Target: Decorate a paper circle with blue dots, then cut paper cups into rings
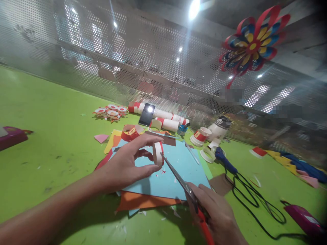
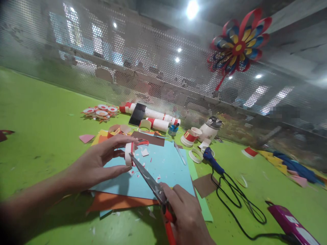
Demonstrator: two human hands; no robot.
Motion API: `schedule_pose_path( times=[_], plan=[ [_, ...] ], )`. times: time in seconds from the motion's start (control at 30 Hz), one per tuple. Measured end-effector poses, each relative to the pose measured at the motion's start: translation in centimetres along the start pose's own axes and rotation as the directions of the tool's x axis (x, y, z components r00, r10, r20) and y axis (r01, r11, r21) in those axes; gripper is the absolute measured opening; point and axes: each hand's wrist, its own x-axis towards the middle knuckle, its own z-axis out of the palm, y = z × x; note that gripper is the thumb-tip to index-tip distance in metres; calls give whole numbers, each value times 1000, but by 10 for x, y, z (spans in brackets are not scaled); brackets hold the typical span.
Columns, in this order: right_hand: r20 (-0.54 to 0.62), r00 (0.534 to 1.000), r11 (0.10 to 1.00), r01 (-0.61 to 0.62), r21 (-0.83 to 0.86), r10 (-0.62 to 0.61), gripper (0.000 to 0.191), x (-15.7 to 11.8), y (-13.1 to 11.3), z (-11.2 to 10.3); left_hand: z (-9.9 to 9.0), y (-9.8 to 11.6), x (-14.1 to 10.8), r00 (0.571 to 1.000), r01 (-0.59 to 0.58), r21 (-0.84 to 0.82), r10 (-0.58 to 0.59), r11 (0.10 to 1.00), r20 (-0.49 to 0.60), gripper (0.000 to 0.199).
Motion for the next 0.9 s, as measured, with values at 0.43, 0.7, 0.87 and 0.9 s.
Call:
schedule_pose_path(
  times=[0.43,0.7,0.87,0.9],
  plan=[
    [-21,991,991,-132,-4,132,20,0,-1,11,-4,8,4,996,88,-23,-87,996,22,40],
    [-166,967,980,-198,-16,192,22,10,1,-2,-6,8,2,986,161,-100,-155,982,61,43],
    [-103,969,970,-210,126,223,24,12,-5,1,-8,4,2,996,78,-149,-71,986,52,43],
    [-91,968,963,-220,157,236,24,12,-6,2,-9,4,2,996,75,-161,-67,984,52,42]
  ],
)
